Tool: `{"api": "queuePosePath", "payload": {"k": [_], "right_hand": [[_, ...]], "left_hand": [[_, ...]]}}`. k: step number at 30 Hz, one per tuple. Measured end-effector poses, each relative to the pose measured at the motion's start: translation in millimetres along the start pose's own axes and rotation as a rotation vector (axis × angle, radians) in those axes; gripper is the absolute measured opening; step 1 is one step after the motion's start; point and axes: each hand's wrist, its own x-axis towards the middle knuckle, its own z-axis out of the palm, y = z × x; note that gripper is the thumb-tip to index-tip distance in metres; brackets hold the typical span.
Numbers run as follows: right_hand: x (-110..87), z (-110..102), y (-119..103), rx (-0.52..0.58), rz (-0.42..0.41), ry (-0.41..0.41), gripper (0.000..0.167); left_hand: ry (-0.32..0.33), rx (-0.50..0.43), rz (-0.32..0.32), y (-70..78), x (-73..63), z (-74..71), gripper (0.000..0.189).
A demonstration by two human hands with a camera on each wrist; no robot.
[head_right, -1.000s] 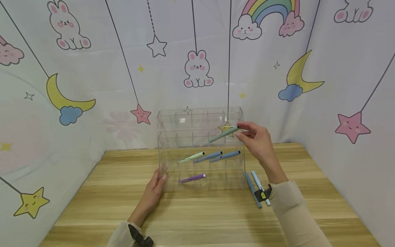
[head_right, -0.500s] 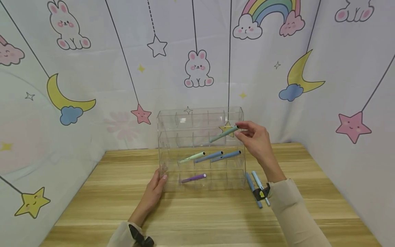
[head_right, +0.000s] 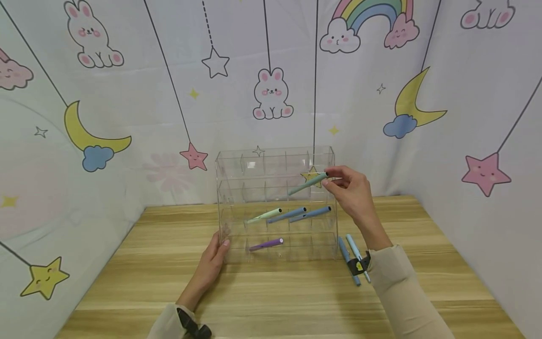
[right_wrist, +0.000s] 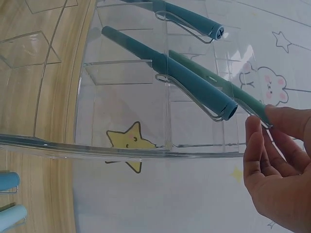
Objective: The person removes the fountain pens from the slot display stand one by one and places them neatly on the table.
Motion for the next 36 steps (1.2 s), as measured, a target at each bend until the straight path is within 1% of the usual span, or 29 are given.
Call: {"api": "queuePosePath", "payload": {"k": [4,9,18,22,28,32,36], "right_hand": [[0.1,0.9,0.9,0.005,-0.006,0.005,0.034],[0.1,1.9,2.2,0.009,0.006,0.012,0.033],[-0.8,3.0,3.2,0.002,0.003,0.030,0.032],[-0.8,3.2,3.7,0.002,0.007,0.032,0.033],[0.2,4.3,5.0,0.004,0.005,0.042,0.033],[1.0,4.5,6.1,0.009,0.000,0.048,0.033],[1.5,4.2,8.0,0.013,-0.002,0.050,0.034]], "left_hand": [[0.001,0.006,-0.007,-0.2,0.4,-0.1,0.056],[0.008,0.011,-0.005,-1.1,-0.3,-0.5,0.056],[0.002,0.027,0.009,-1.1,-0.5,-1.9,0.057],[-0.001,-0.004,0.007,-1.1,-0.6,-1.7,0.058],[-0.010,-0.048,0.028,-0.1,-0.5,-0.4,0.059],[-0.002,-0.058,0.041,0.6,0.7,0.3,0.059],[-0.010,-0.061,0.040,1.5,1.1,0.4,0.063]]}}
